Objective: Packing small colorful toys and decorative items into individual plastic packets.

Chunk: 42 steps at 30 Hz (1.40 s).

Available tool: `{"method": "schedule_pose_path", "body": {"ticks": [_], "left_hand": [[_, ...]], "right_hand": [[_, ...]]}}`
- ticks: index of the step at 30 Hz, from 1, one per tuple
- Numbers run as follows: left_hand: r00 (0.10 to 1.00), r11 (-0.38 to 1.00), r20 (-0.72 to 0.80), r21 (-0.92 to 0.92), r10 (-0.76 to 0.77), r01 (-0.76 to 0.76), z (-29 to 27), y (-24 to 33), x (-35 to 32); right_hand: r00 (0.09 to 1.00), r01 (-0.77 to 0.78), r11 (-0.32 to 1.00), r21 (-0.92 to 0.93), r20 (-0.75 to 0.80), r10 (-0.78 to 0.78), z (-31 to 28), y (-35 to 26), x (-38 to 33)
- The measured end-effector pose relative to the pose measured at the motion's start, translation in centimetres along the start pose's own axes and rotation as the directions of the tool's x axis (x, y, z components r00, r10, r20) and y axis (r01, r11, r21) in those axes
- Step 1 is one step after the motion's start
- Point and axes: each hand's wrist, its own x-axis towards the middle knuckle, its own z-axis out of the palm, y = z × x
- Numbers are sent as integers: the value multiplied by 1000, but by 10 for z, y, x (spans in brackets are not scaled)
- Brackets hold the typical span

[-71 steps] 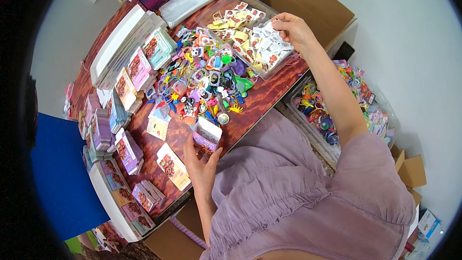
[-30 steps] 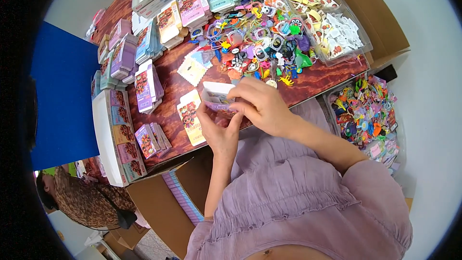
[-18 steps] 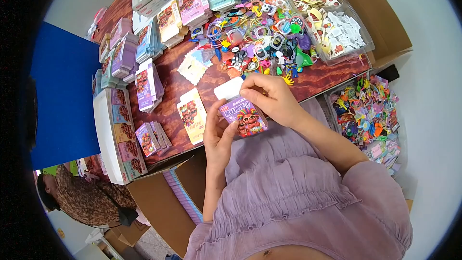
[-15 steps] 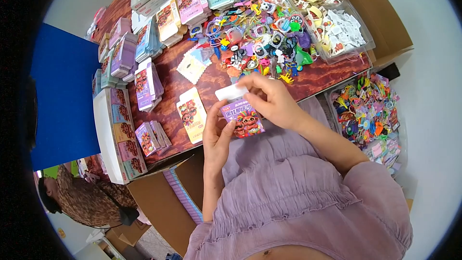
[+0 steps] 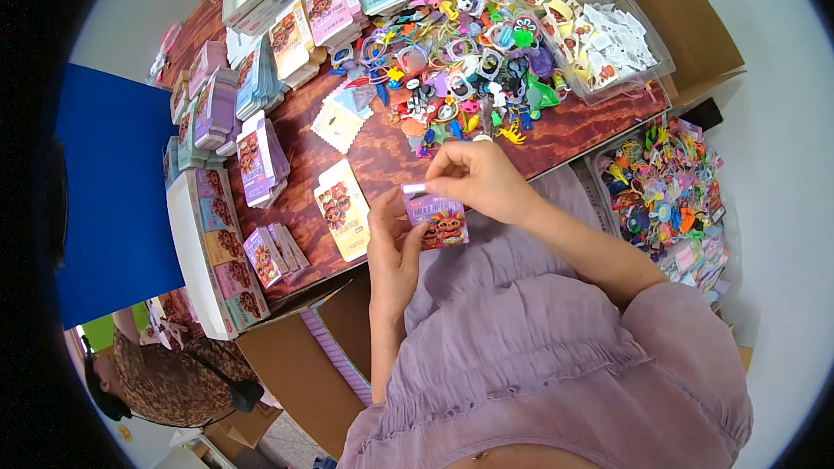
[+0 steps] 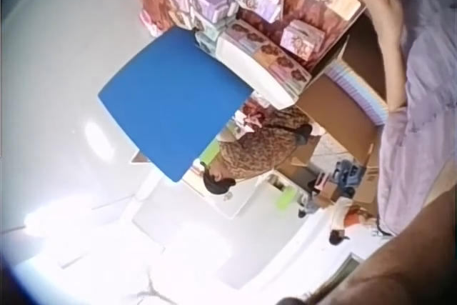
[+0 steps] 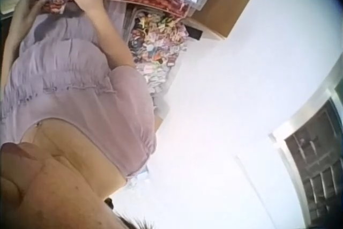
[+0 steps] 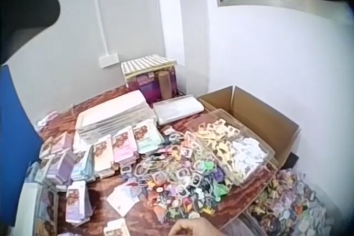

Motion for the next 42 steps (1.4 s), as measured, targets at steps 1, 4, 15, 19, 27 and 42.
{"method": "schedule_pose_path", "body": {"ticks": [1,4,15,19,27,42], "left_hand": [[1000,1000,12,23,8,-9,-2,1,0],[997,998,34,8,-70,70,-5,8,1],[995,995,-1,-18,-96,96,-6,-3,-5],[1000,990,9,142,-7,6,-8,-2,-6],[998,998,49,50,-29,27,-10,1,-9],[1000,995,-8,97,-8,9,-11,-10,-12]], "right_hand": [[1000,-2,1000,1,-3,2,-2,0,1],[1000,-27,996,86,-12,28,-2,0,2],[875,459,623,-633,199,-442,3,-6,-9],[901,415,716,-561,148,-407,1,-3,-8],[992,8,892,-451,116,50,-1,-26,-8],[945,325,878,-350,73,-320,18,12,-23]]}}
